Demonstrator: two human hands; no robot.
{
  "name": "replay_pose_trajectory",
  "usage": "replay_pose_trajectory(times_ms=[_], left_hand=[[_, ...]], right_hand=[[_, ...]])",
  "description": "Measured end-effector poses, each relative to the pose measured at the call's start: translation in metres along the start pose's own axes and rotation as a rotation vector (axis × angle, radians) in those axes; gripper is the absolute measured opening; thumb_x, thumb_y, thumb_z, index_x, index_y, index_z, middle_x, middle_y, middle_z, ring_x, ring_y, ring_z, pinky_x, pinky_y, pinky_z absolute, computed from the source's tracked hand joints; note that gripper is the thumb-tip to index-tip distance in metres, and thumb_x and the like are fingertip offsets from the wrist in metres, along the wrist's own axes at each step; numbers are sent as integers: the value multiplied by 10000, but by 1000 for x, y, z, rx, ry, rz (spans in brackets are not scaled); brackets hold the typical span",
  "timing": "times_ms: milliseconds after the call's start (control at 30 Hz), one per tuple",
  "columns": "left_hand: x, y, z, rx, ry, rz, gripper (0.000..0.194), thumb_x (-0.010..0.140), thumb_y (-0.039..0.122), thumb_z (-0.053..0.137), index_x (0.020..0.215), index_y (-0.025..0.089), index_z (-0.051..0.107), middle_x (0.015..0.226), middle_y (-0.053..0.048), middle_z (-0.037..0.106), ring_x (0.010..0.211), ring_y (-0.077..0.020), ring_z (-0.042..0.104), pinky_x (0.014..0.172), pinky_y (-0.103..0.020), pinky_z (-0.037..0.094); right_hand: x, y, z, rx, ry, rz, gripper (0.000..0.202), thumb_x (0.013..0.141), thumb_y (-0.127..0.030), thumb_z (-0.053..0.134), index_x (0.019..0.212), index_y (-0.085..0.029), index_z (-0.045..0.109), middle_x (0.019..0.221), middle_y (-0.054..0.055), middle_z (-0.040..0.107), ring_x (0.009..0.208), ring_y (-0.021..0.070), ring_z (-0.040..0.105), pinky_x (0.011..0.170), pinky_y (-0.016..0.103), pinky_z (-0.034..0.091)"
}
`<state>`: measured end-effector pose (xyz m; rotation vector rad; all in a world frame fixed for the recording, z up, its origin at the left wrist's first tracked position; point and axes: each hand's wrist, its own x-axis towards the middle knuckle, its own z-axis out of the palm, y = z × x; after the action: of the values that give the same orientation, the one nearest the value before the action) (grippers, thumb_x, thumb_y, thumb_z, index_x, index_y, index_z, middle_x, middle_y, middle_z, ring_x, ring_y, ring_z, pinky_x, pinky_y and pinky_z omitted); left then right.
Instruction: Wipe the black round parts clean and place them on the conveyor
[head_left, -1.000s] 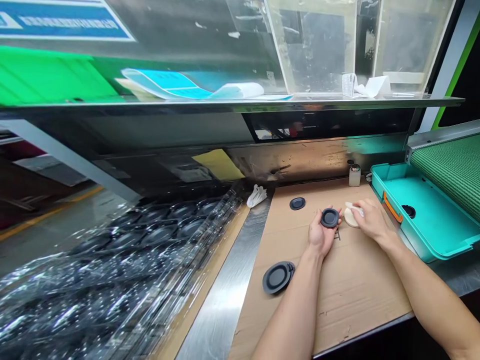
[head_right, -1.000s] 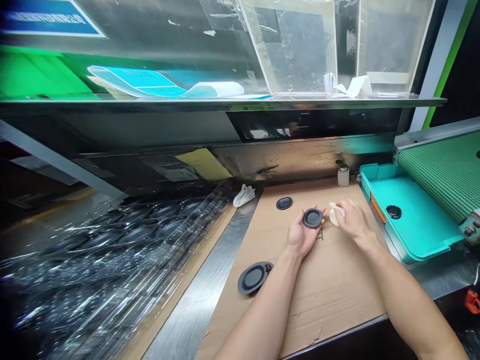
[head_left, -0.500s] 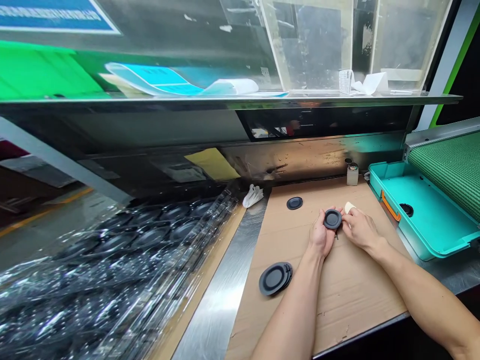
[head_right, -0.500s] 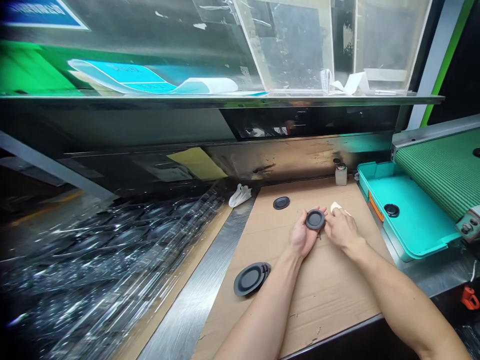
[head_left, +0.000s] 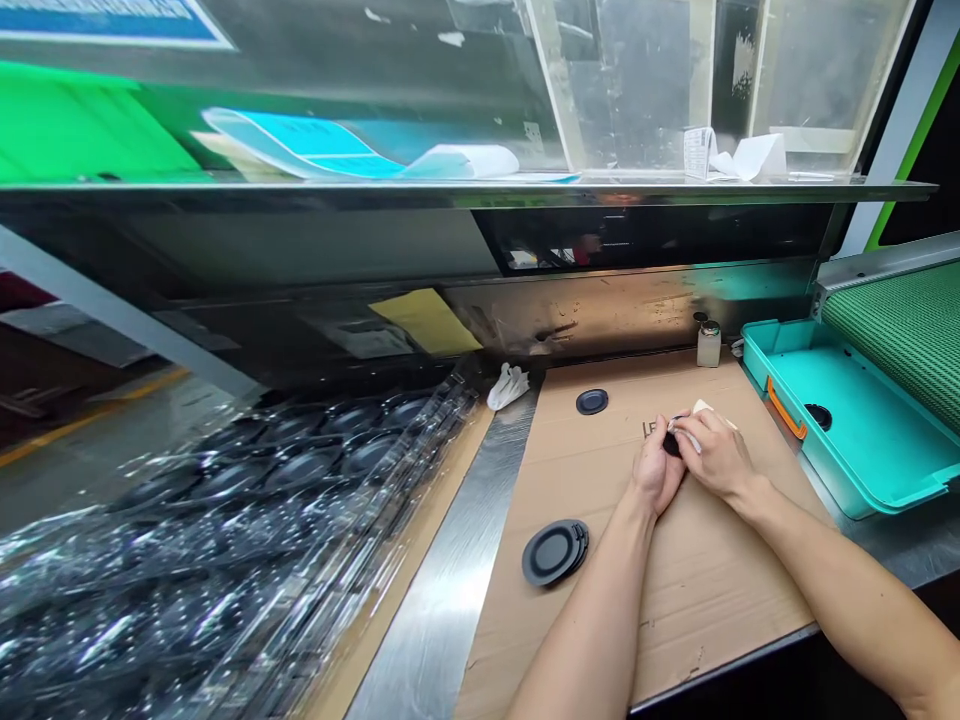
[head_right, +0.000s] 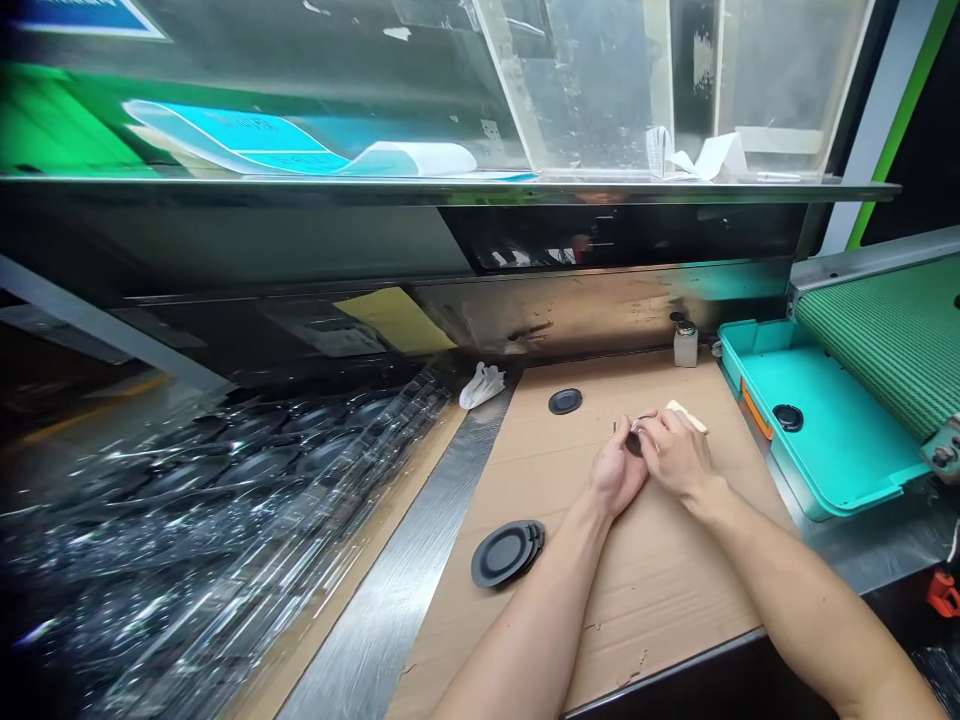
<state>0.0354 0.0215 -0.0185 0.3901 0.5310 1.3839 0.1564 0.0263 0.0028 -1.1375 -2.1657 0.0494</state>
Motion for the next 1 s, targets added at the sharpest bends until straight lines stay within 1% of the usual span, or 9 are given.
replay_pose_trajectory(times_ms=[100,133,267,400,467,567,667,867,1000], left_hand=[[-1,-2,0,35,-2,8,334,1031,364,461,1063,147,713,1151,-118,734,1205,-250,639,1066,-431,498],[-1,-1,-1,43,6,12,328,1028,360,469,1075,145,713,1157,-122,733,1206,-252,639,1065,-436,500],[0,0,-3,40,28,30,305,996,357,540,1066,125,725,1149,-141,733,1192,-261,650,1067,-421,504],[-1,2,-1,24,11,-17,291,1006,318,505,1058,134,724,1203,-135,720,1202,-255,643,1053,-433,518],[-2,3,1,8,12,-40,295,1014,286,474,1039,130,723,1220,-136,714,1193,-246,645,1047,-428,521],[-2,7,2,-4,31,-29,316,1025,306,460,1021,133,723,1180,-124,723,1156,-231,656,1039,-408,525],[-2,7,0,-5,45,-4,332,1029,356,467,1048,144,722,1139,-110,729,1150,-219,657,1046,-388,519],[-1,-1,0,-2,-18,-16,308,992,374,543,1015,129,729,1178,-136,719,1220,-256,632,1101,-397,480],[-1,2,-3,-22,23,-19,264,976,343,567,988,127,718,1173,-147,721,1217,-264,639,1104,-406,480]], right_hand=[[1,4,-2,-85,18,154,244,1004,-284,512,1154,-246,701,1027,69,657,960,198,601,794,272,454],[1,4,-3,-94,1,161,236,999,-282,516,1131,-245,708,1010,68,658,944,194,603,782,267,449],[0,3,-2,-70,-89,60,201,972,-286,541,1069,-252,714,1017,56,670,960,194,602,809,272,446],[2,10,-2,-115,-18,200,221,975,-289,527,1099,-242,704,1040,75,664,981,217,590,810,292,450],[3,15,-3,-102,27,222,235,979,-282,516,1109,-227,703,1026,84,656,989,224,587,838,301,456],[3,16,-3,9,52,157,259,978,-255,505,1152,-207,690,1047,83,636,985,204,597,864,289,469],[0,11,2,81,-3,82,270,972,-236,513,1173,-221,692,1040,67,616,916,170,601,828,265,478],[-3,6,10,117,-12,31,247,1003,-264,514,1091,-231,742,947,55,613,877,154,591,805,255,468],[-2,7,4,115,-153,-46,194,966,-229,565,984,-226,758,966,51,629,873,151,596,784,252,462]])
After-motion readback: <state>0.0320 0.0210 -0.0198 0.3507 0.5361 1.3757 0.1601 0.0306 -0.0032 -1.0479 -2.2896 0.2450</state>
